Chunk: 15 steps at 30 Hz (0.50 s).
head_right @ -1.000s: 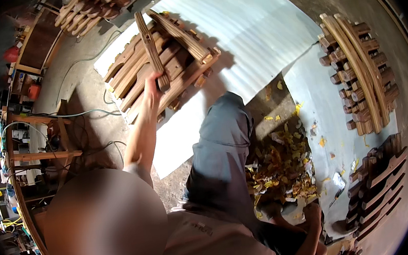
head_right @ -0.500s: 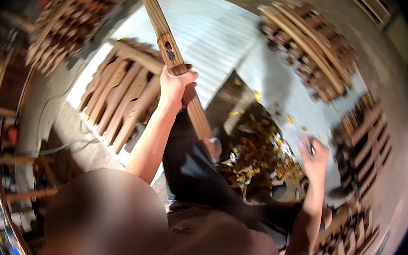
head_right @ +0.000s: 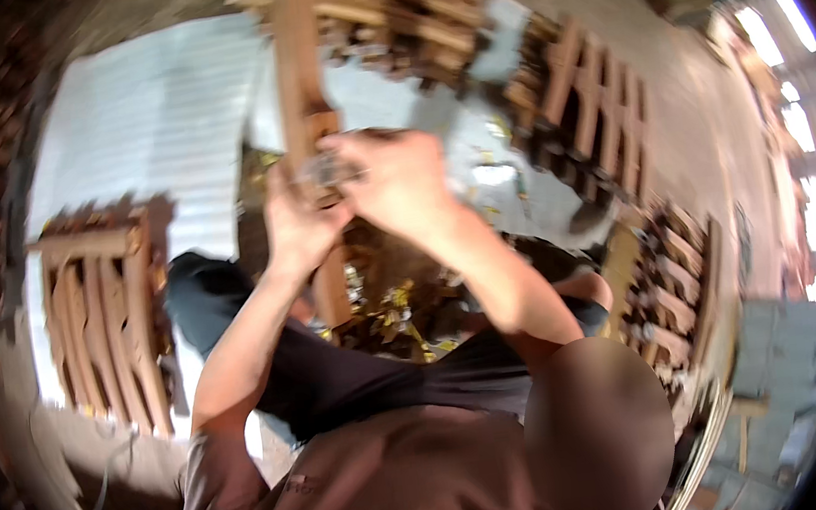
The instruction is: The person is using a scraper to remove excess glue and yellow tape from wooden furniture components. They work on one piece at a time, scraping different sides and ends before placing the finished component onto a stack.
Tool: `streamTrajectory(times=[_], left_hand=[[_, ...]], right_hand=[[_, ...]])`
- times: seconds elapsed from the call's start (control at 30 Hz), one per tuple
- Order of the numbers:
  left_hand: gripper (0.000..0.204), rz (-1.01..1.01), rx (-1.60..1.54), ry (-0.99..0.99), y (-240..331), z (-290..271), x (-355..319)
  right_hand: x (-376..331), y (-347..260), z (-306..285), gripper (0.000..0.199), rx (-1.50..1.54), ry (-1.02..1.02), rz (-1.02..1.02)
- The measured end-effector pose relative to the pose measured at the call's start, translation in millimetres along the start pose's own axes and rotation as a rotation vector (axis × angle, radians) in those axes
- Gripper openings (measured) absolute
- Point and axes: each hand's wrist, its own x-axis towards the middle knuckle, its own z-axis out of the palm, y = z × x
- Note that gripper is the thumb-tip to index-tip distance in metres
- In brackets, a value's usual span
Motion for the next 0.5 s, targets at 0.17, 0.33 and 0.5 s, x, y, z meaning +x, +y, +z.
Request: streamTrajectory(times=[0.17,0.33,0.5], left_hand=[[0.078,-0.086,0.106,-0.034,30.0,-13.5,-2.8],[0.078,-0.017,-0.105,-0.016,-4.9,0.5,2.3],[0.078,-0.089,0.23,-0.127,22.6,-0.1,1.6]], right_hand=[[-1.9,-0.1,24.6,0.019,-0.208,-0.033,0.002],[-6.2,4.9,25.6,0.02,-0.247,-0.032,0.023],[-15.8,5.8,2.4,0.018,-0.133,0.085,0.043]])
